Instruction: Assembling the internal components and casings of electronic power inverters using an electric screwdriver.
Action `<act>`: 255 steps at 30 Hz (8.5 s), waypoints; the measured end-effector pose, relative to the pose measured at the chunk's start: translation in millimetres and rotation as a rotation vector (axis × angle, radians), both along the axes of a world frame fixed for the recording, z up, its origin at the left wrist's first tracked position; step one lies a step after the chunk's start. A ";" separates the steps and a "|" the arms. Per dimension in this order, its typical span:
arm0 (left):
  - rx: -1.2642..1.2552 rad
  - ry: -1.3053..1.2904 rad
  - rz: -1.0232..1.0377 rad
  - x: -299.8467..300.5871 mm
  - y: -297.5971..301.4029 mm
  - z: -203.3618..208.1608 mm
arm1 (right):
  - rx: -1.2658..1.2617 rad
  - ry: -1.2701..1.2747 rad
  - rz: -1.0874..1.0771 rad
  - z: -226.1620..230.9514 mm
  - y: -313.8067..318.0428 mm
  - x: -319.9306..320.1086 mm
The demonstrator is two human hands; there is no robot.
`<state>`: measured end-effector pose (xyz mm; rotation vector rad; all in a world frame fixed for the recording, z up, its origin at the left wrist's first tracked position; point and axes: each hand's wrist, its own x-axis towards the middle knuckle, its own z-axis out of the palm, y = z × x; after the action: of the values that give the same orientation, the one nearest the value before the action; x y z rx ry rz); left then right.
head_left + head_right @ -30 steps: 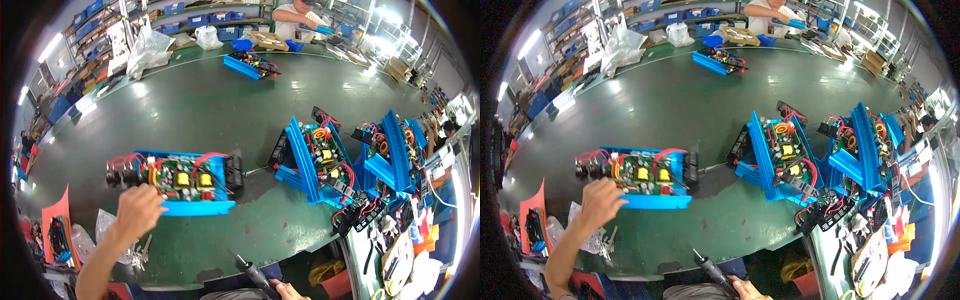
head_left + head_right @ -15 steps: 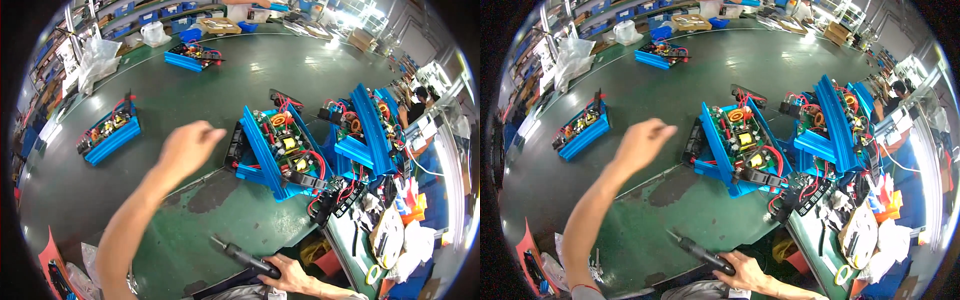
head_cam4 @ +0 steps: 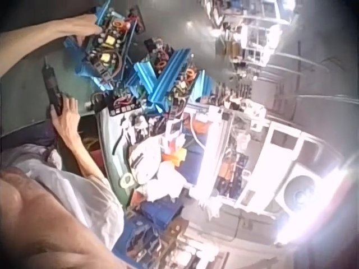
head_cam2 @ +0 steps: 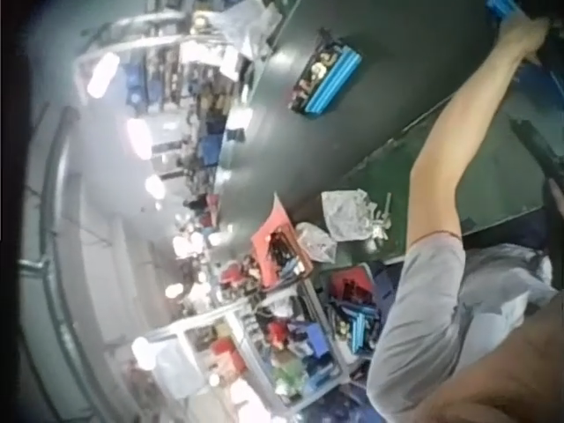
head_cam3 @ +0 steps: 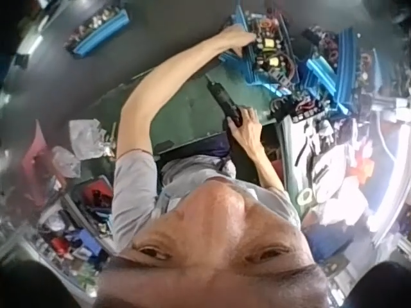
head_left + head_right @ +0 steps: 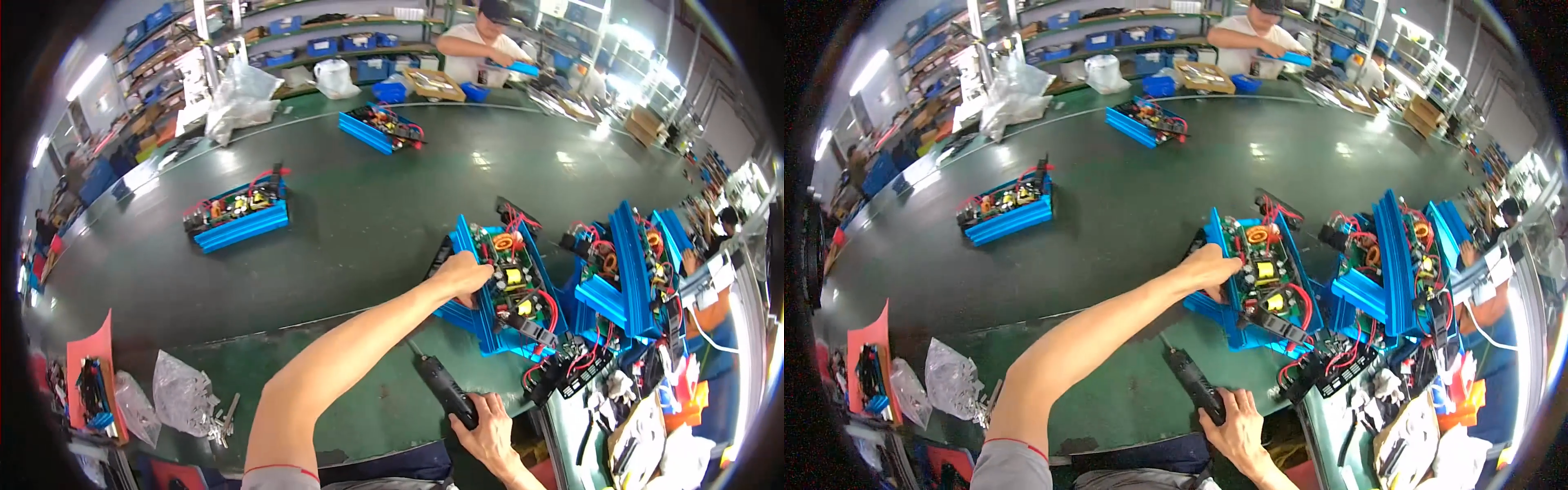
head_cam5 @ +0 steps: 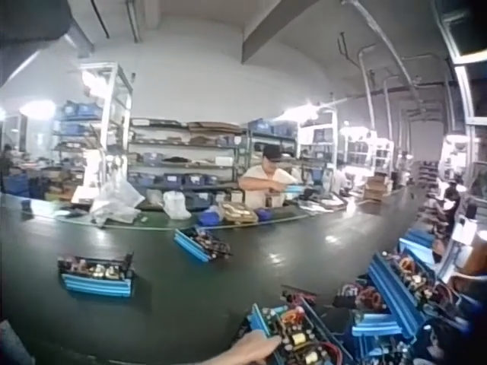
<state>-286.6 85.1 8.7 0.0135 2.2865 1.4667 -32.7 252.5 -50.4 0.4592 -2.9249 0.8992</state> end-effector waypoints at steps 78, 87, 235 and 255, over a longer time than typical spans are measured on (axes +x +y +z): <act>-0.460 0.394 -0.122 149.5 -196.5 -23.9 | -0.173 0.174 0.122 -2.3 -41.9 -109.2; -0.269 0.055 0.065 152.8 -202.7 -20.5 | -0.265 0.131 0.037 -10.4 -54.5 -106.4; -0.013 0.416 0.695 372.1 -115.4 -10.6 | -0.236 0.284 0.011 15.6 -20.9 13.2; -0.376 0.824 0.437 345.9 -141.3 -56.9 | -0.817 -0.967 -0.290 -46.4 21.5 155.1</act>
<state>59.3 -56.3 -48.1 0.0086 3.3904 1.3420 122.4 274.1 -96.8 -0.5921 -2.6726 2.5987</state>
